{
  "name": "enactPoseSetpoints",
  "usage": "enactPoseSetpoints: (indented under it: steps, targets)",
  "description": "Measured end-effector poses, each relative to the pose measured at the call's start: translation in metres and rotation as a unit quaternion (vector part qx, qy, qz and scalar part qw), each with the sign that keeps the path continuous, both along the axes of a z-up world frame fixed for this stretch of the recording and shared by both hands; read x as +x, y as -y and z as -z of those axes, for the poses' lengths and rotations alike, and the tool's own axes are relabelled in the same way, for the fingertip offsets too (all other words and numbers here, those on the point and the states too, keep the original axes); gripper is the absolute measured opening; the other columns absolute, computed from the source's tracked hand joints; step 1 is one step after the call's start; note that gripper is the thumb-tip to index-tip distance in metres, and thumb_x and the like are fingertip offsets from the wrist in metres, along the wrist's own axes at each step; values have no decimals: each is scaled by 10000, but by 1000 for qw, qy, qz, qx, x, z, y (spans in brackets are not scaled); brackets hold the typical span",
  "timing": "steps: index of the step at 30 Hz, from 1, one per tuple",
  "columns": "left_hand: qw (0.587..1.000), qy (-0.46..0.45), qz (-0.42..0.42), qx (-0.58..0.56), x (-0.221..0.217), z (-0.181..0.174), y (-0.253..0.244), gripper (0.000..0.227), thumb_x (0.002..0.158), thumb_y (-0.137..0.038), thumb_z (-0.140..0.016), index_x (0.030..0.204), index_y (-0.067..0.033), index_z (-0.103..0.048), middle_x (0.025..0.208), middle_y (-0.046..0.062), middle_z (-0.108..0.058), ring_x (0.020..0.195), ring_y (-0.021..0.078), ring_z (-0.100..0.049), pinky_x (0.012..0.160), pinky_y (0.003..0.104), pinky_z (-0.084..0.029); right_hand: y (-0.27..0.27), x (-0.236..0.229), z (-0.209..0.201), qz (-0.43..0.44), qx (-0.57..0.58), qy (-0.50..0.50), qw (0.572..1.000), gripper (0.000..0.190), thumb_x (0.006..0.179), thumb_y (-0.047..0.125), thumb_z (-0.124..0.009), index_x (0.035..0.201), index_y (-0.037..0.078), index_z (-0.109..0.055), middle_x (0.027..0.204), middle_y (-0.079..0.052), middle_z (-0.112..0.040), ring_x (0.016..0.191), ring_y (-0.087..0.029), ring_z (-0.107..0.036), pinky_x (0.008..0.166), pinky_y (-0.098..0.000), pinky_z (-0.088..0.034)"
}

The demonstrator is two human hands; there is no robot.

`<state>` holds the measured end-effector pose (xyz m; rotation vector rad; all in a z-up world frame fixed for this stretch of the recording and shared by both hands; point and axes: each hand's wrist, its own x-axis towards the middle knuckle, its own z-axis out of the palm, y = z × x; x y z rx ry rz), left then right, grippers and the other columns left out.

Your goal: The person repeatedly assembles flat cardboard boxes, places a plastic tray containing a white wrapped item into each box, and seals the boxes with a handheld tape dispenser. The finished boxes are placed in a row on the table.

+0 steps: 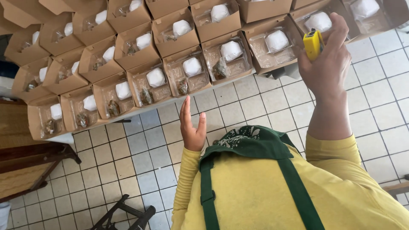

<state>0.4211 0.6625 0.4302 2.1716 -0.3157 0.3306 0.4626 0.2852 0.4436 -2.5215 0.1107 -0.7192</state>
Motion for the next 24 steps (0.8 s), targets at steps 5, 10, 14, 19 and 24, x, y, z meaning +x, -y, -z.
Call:
enactPoseSetpoints:
  steps: [5,10,14,19,24]
  targets:
    - [1000,-6,-7,-2,1,5,3,588,1020,-121,-636,1551,3,-415,1569,188,-490,1470,342,-471,1242,415,-361,4,-4,-2,-4,-5,-6,1000,799,929,8,-748,1560,30,-258,1081,-139,-622,930,-328,-714,820,-400,-586]
    - [1000,-9,-3,16,0,9,3,579,1025,-145,-643,1540,4,-425,1563,188,-496,1462,348,-480,1234,424,-365,13,-8,8,-8,-9,0,1000,790,923,-23,-683,1584,36,-254,1060,-140,-652,927,-315,-721,825,-387,-588]
    - [1000,-3,2,13,-1,12,-1,570,1030,-151,-640,1539,-4,-431,1559,184,-503,1460,348,-486,1234,424,-375,16,-17,8,-4,-12,-12,1000,809,929,-15,-702,1593,29,-241,1046,-146,-649,920,-318,-716,825,-391,-585]
    - [1000,-7,-7,2,-6,17,-11,555,1038,-150,-624,1536,-2,-431,1555,185,-500,1459,346,-485,1238,427,-372,17,-26,7,10,-30,-27,999,859,903,-36,-674,1625,49,-216,1043,-138,-643,917,-315,-702,834,-391,-572]
    - [1000,-11,-16,-8,-15,18,-26,551,1038,-154,-633,1532,-5,-440,1552,180,-502,1454,340,-491,1226,427,-384,17,-32,12,25,-44,-43,998,908,901,-42,-665,1647,43,-154,1034,-132,-634,914,-303,-693,831,-387,-560]
